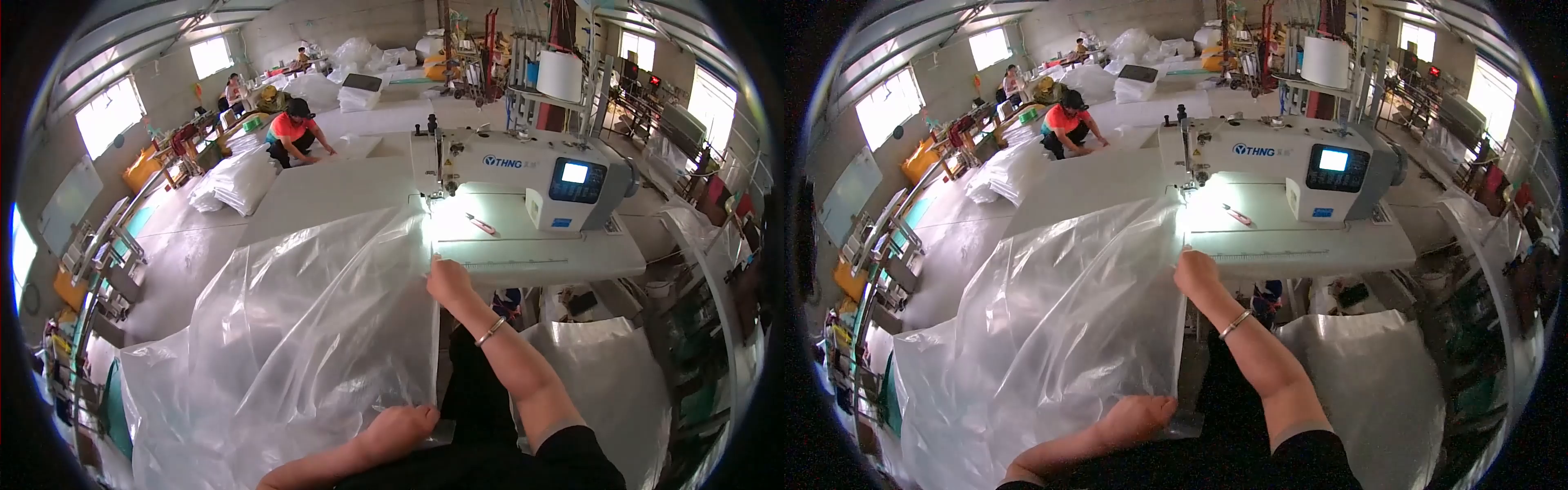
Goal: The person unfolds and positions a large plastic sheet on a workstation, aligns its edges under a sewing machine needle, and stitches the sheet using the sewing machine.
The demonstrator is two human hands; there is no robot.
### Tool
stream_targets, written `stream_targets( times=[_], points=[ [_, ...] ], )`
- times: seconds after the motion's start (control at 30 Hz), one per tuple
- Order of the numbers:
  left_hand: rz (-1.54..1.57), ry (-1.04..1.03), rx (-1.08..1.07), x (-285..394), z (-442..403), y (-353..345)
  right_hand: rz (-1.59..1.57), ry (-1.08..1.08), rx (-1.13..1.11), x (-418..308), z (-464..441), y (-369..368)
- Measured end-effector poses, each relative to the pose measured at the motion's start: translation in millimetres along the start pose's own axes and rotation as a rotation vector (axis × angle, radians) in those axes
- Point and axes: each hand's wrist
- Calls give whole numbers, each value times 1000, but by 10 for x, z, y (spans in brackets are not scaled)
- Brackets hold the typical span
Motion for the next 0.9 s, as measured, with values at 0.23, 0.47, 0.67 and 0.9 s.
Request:
stream_targets(
  times=[0.23,0.47,0.67,0.9],
  points=[
    [-5,5,30,-184,8,-146,-6,0,148,40,804,-229],
    [-386,611,610,-757,879,21,-130,91,213,179,637,-398],
    [-205,1132,384,-1449,1350,27,-59,34,269,96,214,-286],
    [-338,927,1038,-2036,933,499,41,-9,160,51,-300,-181]
  ],
)
Point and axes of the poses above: each hand's wrist, its own z-axis away from the middle knuckle, its own y-axis out of the back of the hand, x = y × z, and after that the axes turned 12 degrees about -y, right-handed
